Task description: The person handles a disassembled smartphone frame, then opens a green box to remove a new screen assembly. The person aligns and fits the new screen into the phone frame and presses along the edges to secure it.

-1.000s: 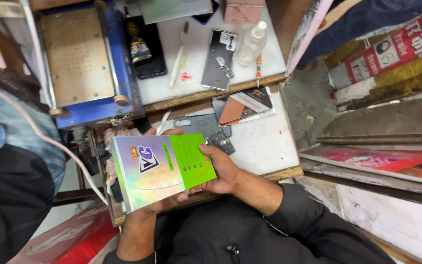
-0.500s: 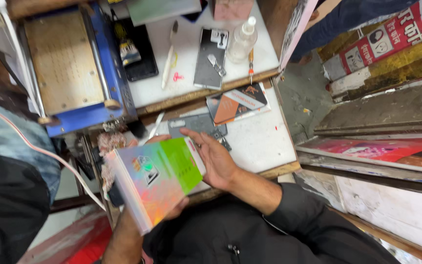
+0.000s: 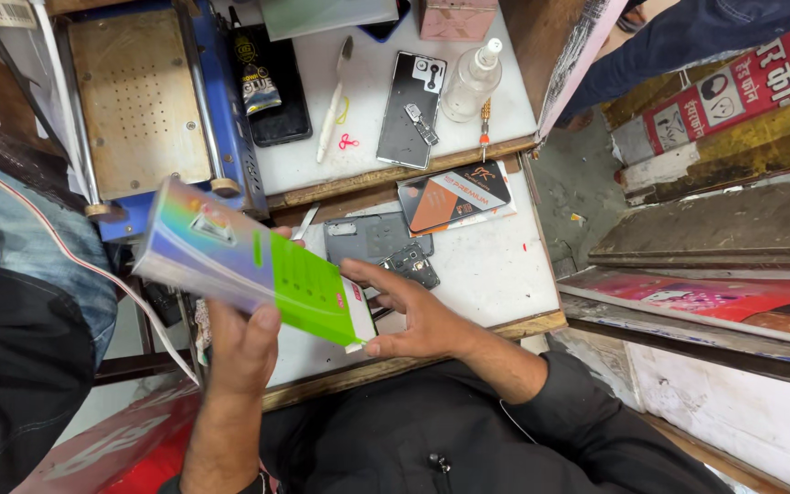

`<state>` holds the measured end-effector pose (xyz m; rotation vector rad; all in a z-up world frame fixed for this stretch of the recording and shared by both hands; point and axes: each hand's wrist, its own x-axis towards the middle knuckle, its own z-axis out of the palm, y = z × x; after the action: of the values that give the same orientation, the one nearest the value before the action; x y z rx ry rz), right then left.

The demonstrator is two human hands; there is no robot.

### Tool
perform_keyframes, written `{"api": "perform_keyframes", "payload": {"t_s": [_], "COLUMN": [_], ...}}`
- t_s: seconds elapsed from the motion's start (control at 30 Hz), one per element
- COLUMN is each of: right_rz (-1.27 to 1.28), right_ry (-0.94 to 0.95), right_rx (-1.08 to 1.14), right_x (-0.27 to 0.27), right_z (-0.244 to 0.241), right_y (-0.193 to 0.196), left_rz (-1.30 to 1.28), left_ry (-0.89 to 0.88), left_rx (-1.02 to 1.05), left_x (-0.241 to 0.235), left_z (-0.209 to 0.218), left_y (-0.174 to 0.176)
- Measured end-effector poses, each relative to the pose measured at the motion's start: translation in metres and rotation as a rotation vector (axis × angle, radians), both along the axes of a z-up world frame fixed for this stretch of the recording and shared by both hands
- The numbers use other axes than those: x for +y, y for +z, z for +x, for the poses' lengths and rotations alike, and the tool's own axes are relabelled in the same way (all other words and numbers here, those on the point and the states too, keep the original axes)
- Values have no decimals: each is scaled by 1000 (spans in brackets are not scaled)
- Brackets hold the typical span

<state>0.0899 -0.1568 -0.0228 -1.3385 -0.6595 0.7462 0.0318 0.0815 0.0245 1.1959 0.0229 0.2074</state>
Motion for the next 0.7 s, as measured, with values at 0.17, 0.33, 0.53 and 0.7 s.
{"api": "perform_keyframes", "payload": {"t_s": [0.17, 0.33, 0.53, 0.7], "right_rz": [-21, 29, 155, 270], "right_ry": [12, -42, -122, -108], "right_rx": [145, 294, 575, 756], "right_x": [-11, -20, -35, -54], "right_z": [-3, -7, -24, -39], "right_y": [-10, -17, -13, -14], "left_rz": [259, 474, 751, 973], "left_ry": [27, 24, -113, -185], "left_rx": [87, 215, 572, 727], "left_x": [-16, -24, -17, -19], "left_z": [27, 78, 177, 260], "left_y": [6, 6, 9, 5]}}
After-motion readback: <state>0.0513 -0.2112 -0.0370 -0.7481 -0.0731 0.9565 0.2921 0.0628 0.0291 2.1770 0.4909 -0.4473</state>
